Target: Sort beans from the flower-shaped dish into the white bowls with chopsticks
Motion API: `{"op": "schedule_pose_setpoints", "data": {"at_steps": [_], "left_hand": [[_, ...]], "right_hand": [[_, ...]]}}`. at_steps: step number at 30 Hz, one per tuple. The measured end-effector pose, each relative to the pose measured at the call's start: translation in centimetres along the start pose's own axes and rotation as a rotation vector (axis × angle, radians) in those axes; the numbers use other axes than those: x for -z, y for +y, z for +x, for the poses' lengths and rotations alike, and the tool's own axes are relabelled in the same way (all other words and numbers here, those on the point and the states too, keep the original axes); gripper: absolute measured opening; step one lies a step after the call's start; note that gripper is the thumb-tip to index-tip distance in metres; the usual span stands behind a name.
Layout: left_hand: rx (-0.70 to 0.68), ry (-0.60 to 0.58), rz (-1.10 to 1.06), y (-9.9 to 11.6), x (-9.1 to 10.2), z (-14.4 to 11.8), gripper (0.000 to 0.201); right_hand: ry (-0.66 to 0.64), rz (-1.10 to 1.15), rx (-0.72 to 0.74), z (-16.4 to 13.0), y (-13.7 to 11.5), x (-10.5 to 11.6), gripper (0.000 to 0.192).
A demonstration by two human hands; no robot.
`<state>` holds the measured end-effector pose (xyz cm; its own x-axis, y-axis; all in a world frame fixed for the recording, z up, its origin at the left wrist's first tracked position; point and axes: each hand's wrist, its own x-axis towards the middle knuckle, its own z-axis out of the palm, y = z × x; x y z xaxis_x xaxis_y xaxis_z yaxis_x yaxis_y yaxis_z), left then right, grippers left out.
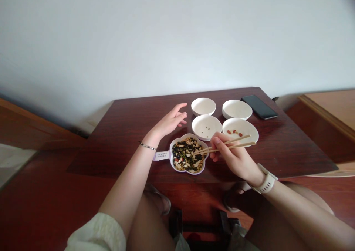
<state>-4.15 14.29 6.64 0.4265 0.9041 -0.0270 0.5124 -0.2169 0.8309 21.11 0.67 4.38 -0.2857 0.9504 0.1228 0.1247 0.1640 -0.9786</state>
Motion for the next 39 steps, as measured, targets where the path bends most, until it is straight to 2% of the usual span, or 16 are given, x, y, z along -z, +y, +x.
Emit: {"op": "schedule_pose_setpoints", "data": {"at_steps": [3, 6, 12, 16, 19, 23, 29, 33, 36, 39], "left_hand": [[-0.057, -0.062, 0.061, 0.3, -0.5, 2.5, 0.056], [-0.128, -0.076, 0.131, -0.2, -1.4, 4.3, 0.051], [-0.209, -0.046, 0.138, -1.4, -2.7, 5.5, 0.040], [-0.218, 0.033, 0.172, -1.5, -3.0, 4.9, 0.031], [-0.173, 0.120, 0.268, -1.2, -2.8, 4.4, 0.022], [-0.085, 0.239, 0.371, -1.0, -2.1, 3.7, 0.013], [-0.045, 0.318, 0.441, -0.5, -0.4, 1.3, 0.009], [-0.120, 0.410, 0.602, 0.3, 1.2, -0.2, 0.012], [-0.200, 0.446, 0.679, 1.1, 2.2, -1.0, 0.014], [-0.219, 0.459, 0.722, 1.6, 2.6, -1.5, 0.015]], "right_hand": [[-0.001, 0.005, 0.004, 0.1, 0.1, 0.1, 0.038], [-0.002, 0.000, 0.012, 0.2, 0.0, 0.4, 0.037], [-0.016, -0.031, 0.011, 0.5, -0.1, 0.7, 0.037], [-0.018, -0.016, 0.010, 0.7, 0.0, 0.6, 0.037], [-0.023, -0.022, 0.011, 0.7, 0.0, 0.5, 0.036], [-0.028, -0.006, 0.013, 0.6, -0.2, 0.6, 0.037], [-0.017, 0.023, 0.004, 0.5, -0.5, 0.6, 0.038], [-0.025, 0.045, -0.017, 0.4, -0.4, 0.8, 0.037], [-0.041, 0.043, -0.019, 0.4, -0.4, 0.9, 0.037], [-0.043, 0.031, -0.009, 0.5, -0.4, 0.9, 0.038]]}}
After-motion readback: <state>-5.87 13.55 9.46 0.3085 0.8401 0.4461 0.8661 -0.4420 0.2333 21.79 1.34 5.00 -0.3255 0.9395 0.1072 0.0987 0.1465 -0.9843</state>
